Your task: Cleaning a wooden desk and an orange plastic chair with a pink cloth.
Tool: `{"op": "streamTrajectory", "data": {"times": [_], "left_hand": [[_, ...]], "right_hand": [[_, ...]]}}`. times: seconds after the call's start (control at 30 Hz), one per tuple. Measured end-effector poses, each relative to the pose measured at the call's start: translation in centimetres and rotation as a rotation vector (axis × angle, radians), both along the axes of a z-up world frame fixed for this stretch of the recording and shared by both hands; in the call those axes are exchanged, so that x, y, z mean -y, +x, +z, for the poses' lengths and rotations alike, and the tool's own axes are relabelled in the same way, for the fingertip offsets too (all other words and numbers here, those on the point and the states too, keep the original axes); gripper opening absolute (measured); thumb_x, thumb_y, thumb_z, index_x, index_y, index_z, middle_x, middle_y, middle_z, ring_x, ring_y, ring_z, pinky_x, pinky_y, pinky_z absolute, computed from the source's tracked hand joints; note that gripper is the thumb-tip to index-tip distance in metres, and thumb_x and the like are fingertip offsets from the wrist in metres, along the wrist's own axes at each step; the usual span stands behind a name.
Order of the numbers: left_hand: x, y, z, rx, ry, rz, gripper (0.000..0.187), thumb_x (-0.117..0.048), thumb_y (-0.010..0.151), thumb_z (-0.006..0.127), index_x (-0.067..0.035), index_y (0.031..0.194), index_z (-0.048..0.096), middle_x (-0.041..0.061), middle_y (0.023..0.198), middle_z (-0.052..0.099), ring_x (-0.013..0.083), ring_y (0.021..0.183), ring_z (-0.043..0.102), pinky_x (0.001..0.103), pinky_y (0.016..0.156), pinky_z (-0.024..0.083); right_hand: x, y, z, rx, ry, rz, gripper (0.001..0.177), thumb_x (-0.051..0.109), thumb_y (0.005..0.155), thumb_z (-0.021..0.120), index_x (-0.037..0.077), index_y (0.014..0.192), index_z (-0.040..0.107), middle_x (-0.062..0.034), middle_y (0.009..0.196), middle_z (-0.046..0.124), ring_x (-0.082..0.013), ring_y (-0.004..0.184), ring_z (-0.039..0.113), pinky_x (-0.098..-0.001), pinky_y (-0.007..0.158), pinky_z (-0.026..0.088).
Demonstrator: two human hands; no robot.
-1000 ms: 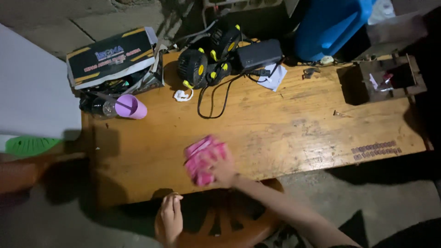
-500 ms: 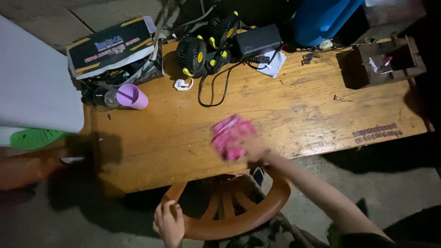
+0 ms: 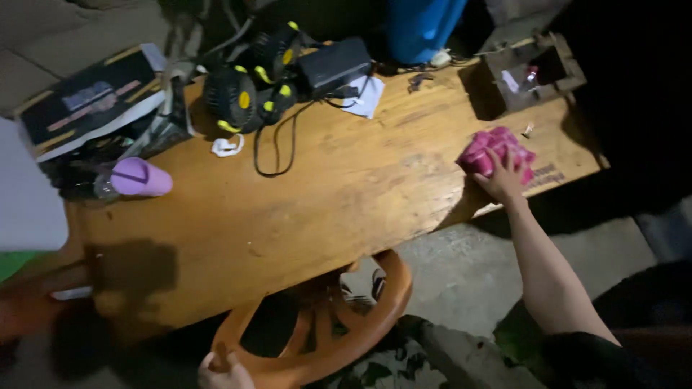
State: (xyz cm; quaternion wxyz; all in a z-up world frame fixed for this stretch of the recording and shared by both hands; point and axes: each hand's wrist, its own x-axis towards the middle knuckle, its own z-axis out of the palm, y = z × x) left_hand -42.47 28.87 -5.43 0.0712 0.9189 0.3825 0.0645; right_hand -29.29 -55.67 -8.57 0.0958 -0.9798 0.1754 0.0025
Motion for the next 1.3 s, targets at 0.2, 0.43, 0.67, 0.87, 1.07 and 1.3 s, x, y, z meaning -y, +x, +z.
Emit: {"op": "streamTrajectory", "data": {"times": [0.2,0.43,0.67,0.87,1.07,1.3], "left_hand": [[-4.5,1.1,-6.5,-0.269,-0.287,0.113,0.039,-0.036,0.116,0.058,0.002,0.108,0.067,0.031,0.103,0.064,0.0409,0.096,0.059,0.05,0.096,0.055],[4.1,2.5,6.5,-0.195,-0.248,0.064,0.03,-0.02,0.1,0.067,-0.005,0.124,0.061,0.023,0.138,0.05,0.0397,0.117,0.056,0.055,0.099,0.048],[5.5,1.2,7.8,0.044,-0.319,-0.051,0.029,-0.017,0.097,0.069,-0.004,0.122,0.062,0.023,0.139,0.047,0.0411,0.125,0.052,0.051,0.105,0.046],[6.4,1.1,8.6,0.242,-0.406,-0.083,0.033,-0.015,0.095,0.069,-0.007,0.125,0.06,0.022,0.137,0.047,0.0405,0.125,0.052,0.051,0.107,0.043],[7.7,1.0,9.4,0.268,-0.426,-0.117,0.034,-0.017,0.094,0.069,-0.009,0.126,0.059,0.022,0.136,0.046,0.0449,0.125,0.049,0.052,0.103,0.044],[8.4,1.5,11.4,0.265,-0.532,-0.088,0.045,-0.015,0.089,0.072,-0.005,0.129,0.053,0.022,0.135,0.046,0.0446,0.126,0.049,0.054,0.103,0.044]], "right_hand": [[2.2,-8.8,3.9,0.033,0.047,-0.373,0.079,0.043,0.076,0.081,0.029,0.149,0.054,-0.0221,0.166,0.023,-0.0456,0.154,0.023,-0.0665,0.121,0.011],[3.3,-8.0,4.9,0.356,0.51,-0.75,0.05,0.019,0.087,0.063,0.018,0.137,0.068,-0.0229,0.132,0.071,-0.0329,0.124,0.07,-0.0398,0.116,0.051],[-6.5,4.1,-0.3,0.165,0.251,0.02,0.073,0.033,0.084,0.068,0.02,0.153,0.047,-0.0182,0.152,0.044,-0.0464,0.132,0.04,-0.0545,0.113,0.034],[-27.1,11.5,-0.7,-0.171,0.01,0.313,0.088,0.064,0.081,0.064,0.045,0.159,0.028,-0.0069,0.175,0.002,-0.0469,0.157,-0.005,-0.0787,0.115,-0.002],[-47.5,11.1,7.6,-0.313,0.017,0.693,0.083,0.066,0.088,0.056,0.046,0.16,0.021,-0.0044,0.173,-0.004,-0.0424,0.156,-0.011,-0.0804,0.113,-0.006],[-57.9,5.5,11.9,-0.308,0.051,1.118,0.077,0.061,0.083,0.062,0.051,0.156,0.037,-0.0033,0.175,0.002,-0.0403,0.158,-0.008,-0.0782,0.113,-0.012]]}}
